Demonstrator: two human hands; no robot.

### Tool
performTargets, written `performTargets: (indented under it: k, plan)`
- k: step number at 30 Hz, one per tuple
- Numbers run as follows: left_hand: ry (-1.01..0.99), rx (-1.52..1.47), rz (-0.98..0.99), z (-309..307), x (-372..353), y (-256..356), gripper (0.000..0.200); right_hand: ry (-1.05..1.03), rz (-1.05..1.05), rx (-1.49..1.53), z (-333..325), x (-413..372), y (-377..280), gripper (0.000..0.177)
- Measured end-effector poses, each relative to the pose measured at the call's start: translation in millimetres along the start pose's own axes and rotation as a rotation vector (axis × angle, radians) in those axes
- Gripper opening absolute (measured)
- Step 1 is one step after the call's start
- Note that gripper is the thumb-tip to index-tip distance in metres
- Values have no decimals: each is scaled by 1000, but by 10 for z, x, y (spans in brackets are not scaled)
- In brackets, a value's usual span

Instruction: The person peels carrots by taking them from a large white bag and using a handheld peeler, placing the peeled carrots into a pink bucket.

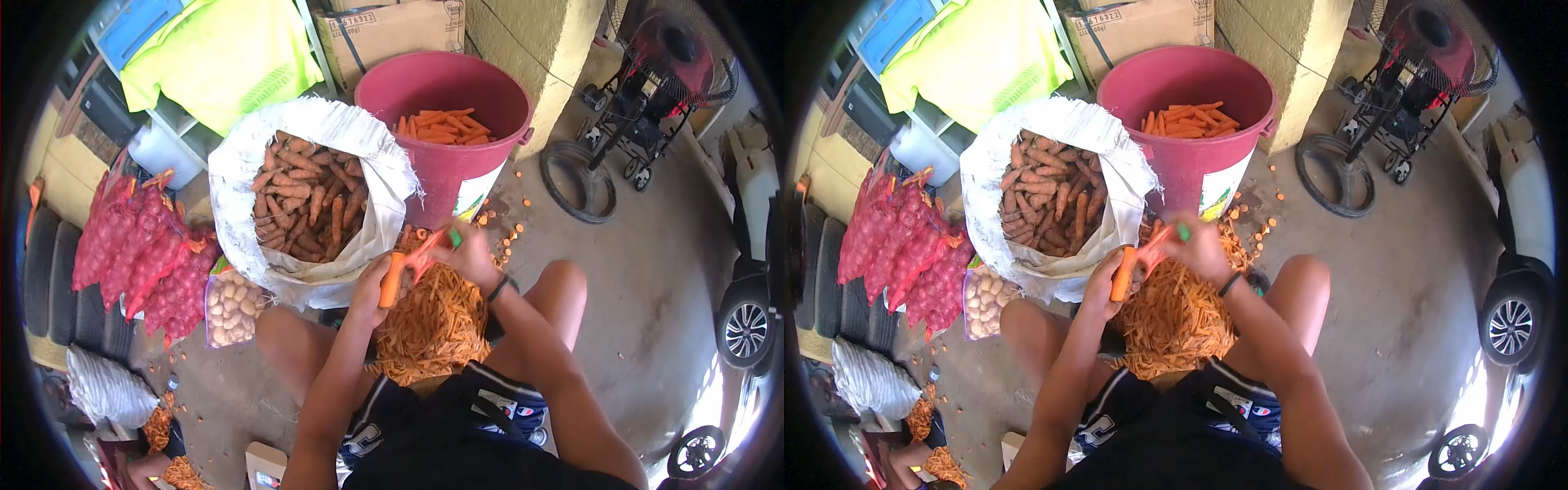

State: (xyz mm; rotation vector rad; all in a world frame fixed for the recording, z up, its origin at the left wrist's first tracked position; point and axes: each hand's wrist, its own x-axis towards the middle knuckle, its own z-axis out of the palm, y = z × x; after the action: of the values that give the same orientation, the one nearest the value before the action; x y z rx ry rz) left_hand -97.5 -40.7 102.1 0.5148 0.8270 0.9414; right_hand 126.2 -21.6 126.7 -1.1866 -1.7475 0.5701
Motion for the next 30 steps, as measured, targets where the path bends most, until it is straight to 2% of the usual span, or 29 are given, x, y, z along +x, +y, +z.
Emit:
performTargets:
  k: [1,4,6,9,10,13,14,17,18,21,22,23,25,28,29,30]
  plan:
    - [32,-39,19,37,2,-5,32,-34,-137,8,66,-55,-49,49]
    - [-18,70,18,-60,34,-56,32,-150,-103,-51,95,-88,-108,51]
    - [-88,99,-49,-178,-8,-48,31,-29,14,-89,7,36,109,51]
    - [79,75,-36,162,-146,80,31,53,232,-61,-181,151,128,49]
    - [-11,63,-15,29,-81,55,31,62,312,-30,-219,188,99,49]
    - [-22,-14,4,-104,33,-19,31,-52,-94,0,54,-80,-120,50]
    - [92,-18,23,170,-59,51,30,-137,-155,-5,88,-111,-235,47]
    - [21,154,-11,-118,-18,-74,30,-71,-41,-95,51,-24,-34,45]
    - [2,148,42,-107,-22,-90,29,-2,-28,-135,-39,66,75,45]
    - [82,76,-30,11,-76,-19,29,139,146,-147,-148,174,209,46]
    - [58,73,-42,28,-83,28,28,132,129,-5,-77,148,141,47]
    - [37,67,-51,26,-91,76,28,35,119,-52,-43,41,54,48]
    - [23,58,-53,45,-79,70,29,-102,-167,44,101,-96,-124,48]
    - [40,89,-42,-18,-90,-32,31,-83,-98,-112,53,-46,-57,47]
    - [33,119,-43,-83,-78,-55,31,-79,85,-168,-24,30,-19,48]
    - [16,150,-36,-103,-55,-45,32,31,81,-195,-79,114,78,48]
